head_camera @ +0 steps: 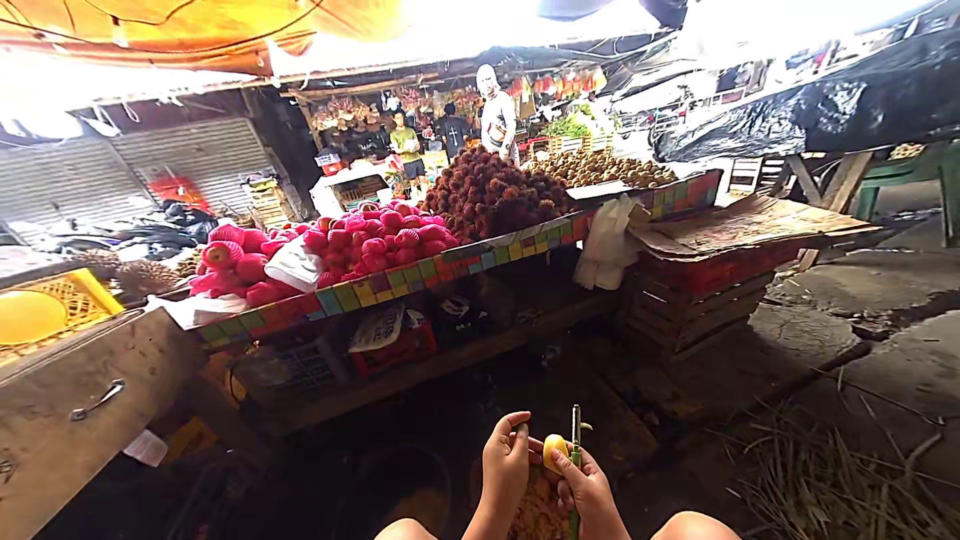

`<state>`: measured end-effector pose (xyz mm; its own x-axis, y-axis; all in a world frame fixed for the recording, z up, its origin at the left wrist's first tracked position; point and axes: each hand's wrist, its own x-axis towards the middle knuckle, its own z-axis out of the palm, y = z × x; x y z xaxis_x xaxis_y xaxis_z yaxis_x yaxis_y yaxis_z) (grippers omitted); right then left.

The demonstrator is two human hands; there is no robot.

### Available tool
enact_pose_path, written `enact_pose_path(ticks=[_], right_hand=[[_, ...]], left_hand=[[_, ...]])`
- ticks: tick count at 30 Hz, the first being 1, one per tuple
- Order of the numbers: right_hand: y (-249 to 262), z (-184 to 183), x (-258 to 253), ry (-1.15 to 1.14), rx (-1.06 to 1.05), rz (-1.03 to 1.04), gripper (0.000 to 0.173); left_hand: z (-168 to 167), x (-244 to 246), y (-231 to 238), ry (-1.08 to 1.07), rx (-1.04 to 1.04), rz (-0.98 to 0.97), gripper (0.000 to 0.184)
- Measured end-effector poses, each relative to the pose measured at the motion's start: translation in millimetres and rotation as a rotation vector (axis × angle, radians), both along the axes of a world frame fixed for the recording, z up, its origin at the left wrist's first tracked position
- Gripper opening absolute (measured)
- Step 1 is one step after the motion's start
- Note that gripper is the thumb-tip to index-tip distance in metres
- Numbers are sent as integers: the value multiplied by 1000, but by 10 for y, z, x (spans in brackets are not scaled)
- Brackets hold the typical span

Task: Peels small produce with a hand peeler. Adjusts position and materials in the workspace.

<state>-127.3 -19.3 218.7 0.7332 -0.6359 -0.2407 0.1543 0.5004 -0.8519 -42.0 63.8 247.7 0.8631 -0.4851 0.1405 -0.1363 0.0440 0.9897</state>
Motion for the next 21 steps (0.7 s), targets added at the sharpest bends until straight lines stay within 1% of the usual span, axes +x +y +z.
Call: enact_pose_path(ticks=[3,5,7,9,10,13,15,17,19,21], right_hand=[[-16,-37,-11,8,-23,-3,20],[-13,-49,-15,15,-47,-1,23],[-6,-33,-13,34,-54,2,25],[-5,-23,2,30,-50,-1,25],[0,-21,4,20,-39,-5,25],[51,28,-11,-108,39,24,21],[85,54,-39,-265,123,107,21],[103,38,-62,-379,200,197,22],[128,29,-67,-408,220,253,26],[154,32,-47,-367,194,270,30]], left_hand=[[-72,18,-19,-6,-28,18,34],[-98,30,-16,-38,21,45,35],[-136,51,16,-110,76,23,40],[-156,61,20,-168,98,26,37],[-145,49,11,-155,102,42,36],[-141,61,-27,-68,31,96,32],[-195,91,-68,-36,-31,151,30],[-295,95,-107,-32,-49,200,30],[-419,88,-123,-56,-55,215,34],[-517,84,-118,-52,-77,222,35]])
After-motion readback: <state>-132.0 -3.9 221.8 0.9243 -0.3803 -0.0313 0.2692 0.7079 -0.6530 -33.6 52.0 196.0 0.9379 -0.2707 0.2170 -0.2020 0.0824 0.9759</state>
